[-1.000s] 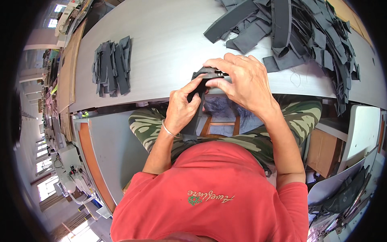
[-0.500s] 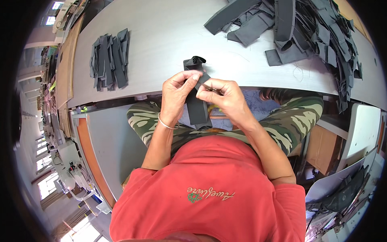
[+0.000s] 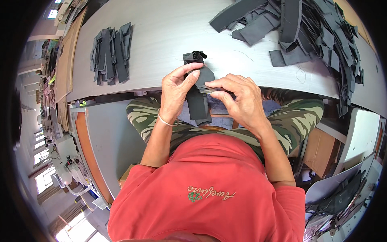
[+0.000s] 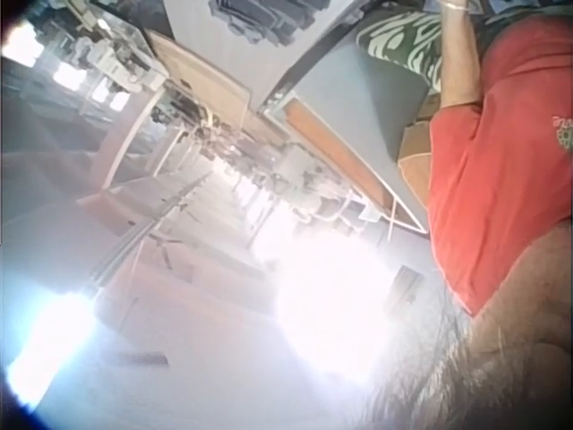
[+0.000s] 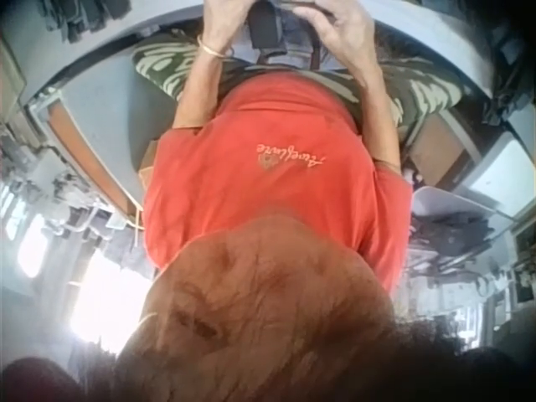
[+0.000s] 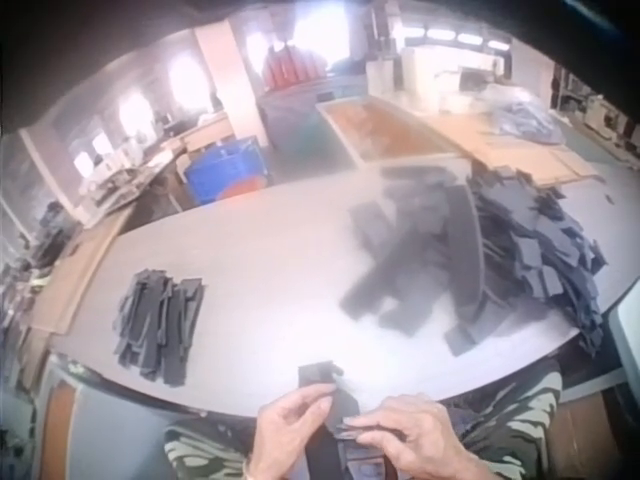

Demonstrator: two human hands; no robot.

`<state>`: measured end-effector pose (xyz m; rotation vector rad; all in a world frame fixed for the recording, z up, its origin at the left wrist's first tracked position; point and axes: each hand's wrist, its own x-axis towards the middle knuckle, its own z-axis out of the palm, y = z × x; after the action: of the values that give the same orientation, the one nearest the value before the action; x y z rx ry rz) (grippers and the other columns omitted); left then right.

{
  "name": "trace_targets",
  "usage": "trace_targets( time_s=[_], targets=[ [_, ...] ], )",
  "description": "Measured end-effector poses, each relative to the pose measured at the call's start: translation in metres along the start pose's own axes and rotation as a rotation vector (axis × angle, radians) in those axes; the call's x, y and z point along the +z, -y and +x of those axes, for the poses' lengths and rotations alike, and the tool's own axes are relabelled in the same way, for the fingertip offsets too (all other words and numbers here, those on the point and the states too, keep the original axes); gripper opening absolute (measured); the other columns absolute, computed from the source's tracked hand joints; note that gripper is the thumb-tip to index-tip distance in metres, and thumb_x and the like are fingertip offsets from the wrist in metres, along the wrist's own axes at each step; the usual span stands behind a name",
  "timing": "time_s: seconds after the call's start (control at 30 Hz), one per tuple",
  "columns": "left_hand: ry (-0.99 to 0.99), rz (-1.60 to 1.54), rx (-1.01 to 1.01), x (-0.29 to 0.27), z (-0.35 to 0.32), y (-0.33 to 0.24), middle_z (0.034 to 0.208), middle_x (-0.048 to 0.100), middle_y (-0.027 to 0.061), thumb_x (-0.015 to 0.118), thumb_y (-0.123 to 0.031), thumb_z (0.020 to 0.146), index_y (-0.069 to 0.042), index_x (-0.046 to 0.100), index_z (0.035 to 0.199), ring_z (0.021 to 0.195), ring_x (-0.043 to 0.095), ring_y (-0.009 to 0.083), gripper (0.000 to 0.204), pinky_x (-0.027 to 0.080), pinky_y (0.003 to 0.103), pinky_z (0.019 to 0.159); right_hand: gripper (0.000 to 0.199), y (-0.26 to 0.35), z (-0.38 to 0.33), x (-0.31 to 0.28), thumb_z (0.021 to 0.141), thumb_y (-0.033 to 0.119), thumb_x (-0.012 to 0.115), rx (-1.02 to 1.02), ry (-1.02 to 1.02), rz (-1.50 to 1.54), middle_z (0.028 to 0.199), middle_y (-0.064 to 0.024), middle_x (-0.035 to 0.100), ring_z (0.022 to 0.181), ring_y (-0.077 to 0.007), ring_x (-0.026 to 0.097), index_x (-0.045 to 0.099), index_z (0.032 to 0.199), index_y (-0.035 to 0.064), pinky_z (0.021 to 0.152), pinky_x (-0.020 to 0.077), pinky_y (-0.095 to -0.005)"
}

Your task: Trim excess material and threads from grey fabric components using a specialized trimming tool.

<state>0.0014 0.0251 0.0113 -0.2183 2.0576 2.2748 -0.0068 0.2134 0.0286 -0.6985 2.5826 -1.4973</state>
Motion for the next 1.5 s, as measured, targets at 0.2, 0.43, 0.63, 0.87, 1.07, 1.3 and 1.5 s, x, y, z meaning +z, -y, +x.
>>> trace_targets(
  time_s=[0.2, 0.43, 0.63, 0.87, 1.07, 1.3, 1.5],
  targets=[
    [0.037, -0.085, -0.013, 0.002, -0.001, 0.004, 0.104, 0.062, 0.0042, 0.062, -0.002, 0.088, 0.003, 0.058, 0.117, 0.09, 0.054, 0.0066, 0.029, 0.046, 0.021, 0.078, 0.015, -0.001, -0.001, 0.0, 0.079, 0.016, 0.067, 0.012, 0.028, 0.024, 0.081, -0.0016, 0.066, 0.073, -0.0184, 0.058, 0.071, 0.093, 0.0113, 0.07, 0.0372, -0.0291],
    [0.142, -0.236, -0.047, 0.003, -0.006, -0.001, 0.109, 0.059, 0.0069, 0.054, 0.006, 0.087, 0.005, 0.049, 0.122, 0.098, 0.055, 0.0095, 0.035, 0.047, 0.024, 0.085, 0.015, 0.002, 0.003, 0.003, 0.081, 0.019, 0.066, 0.053, -0.095, 0.033, 0.083, -0.0029, 0.067, 0.074, -0.0206, 0.06, 0.07, 0.094, 0.0116, 0.068, 0.0395, -0.0321],
    [0.159, -0.157, -0.021, 0.003, -0.008, 0.004, 0.109, 0.058, 0.0071, 0.056, 0.007, 0.086, 0.006, 0.049, 0.121, 0.099, 0.054, 0.0087, 0.036, 0.047, 0.023, 0.084, 0.015, 0.003, 0.009, 0.01, 0.082, 0.019, 0.065, 0.046, -0.127, -0.09, 0.079, -0.0027, 0.065, 0.074, -0.0207, 0.059, 0.07, 0.094, 0.0119, 0.066, 0.0388, -0.0331],
    [0.157, -0.15, -0.035, 0.002, -0.008, 0.004, 0.11, 0.058, 0.0069, 0.058, 0.005, 0.086, 0.007, 0.05, 0.121, 0.099, 0.054, 0.0086, 0.036, 0.047, 0.023, 0.084, 0.014, -0.001, 0.011, 0.014, 0.081, 0.019, 0.066, -0.016, -0.154, -0.128, 0.079, -0.0017, 0.065, 0.072, -0.0199, 0.058, 0.07, 0.093, 0.0134, 0.066, 0.0374, -0.0328],
    [0.163, -0.164, -0.036, 0.004, -0.007, 0.005, 0.109, 0.061, 0.0071, 0.062, 0.0, 0.087, 0.005, 0.051, 0.123, 0.096, 0.057, 0.0088, 0.038, 0.048, 0.024, 0.085, 0.012, -0.001, 0.011, 0.015, 0.08, 0.018, 0.067, -0.017, -0.165, -0.097, 0.079, -0.0011, 0.065, 0.072, -0.0188, 0.058, 0.071, 0.09, 0.0134, 0.065, 0.0363, -0.0328],
    [0.174, -0.223, -0.08, -0.002, -0.007, 0.003, 0.102, 0.062, 0.0056, 0.059, 0.002, 0.086, 0.005, 0.056, 0.114, 0.09, 0.058, 0.0076, 0.028, 0.049, 0.023, 0.079, 0.015, -0.006, 0.009, 0.01, 0.08, 0.015, 0.067, 0.164, -0.124, 0.318, 0.083, -0.0032, 0.069, 0.074, -0.0173, 0.062, 0.071, 0.094, 0.0104, 0.069, 0.0431, -0.0298],
    [0.141, -0.324, -0.08, -0.003, -0.005, -0.002, 0.108, 0.065, 0.0125, 0.068, -0.004, 0.084, 0.001, 0.058, 0.106, 0.092, 0.065, 0.0155, 0.025, 0.053, 0.028, 0.083, 0.016, -0.01, -0.001, 0.001, 0.081, 0.014, 0.066, 0.149, -0.17, 0.251, 0.087, -0.0049, 0.07, 0.077, -0.0165, 0.064, 0.071, 0.096, 0.0095, 0.072, 0.0426, -0.0283]
  ],
)
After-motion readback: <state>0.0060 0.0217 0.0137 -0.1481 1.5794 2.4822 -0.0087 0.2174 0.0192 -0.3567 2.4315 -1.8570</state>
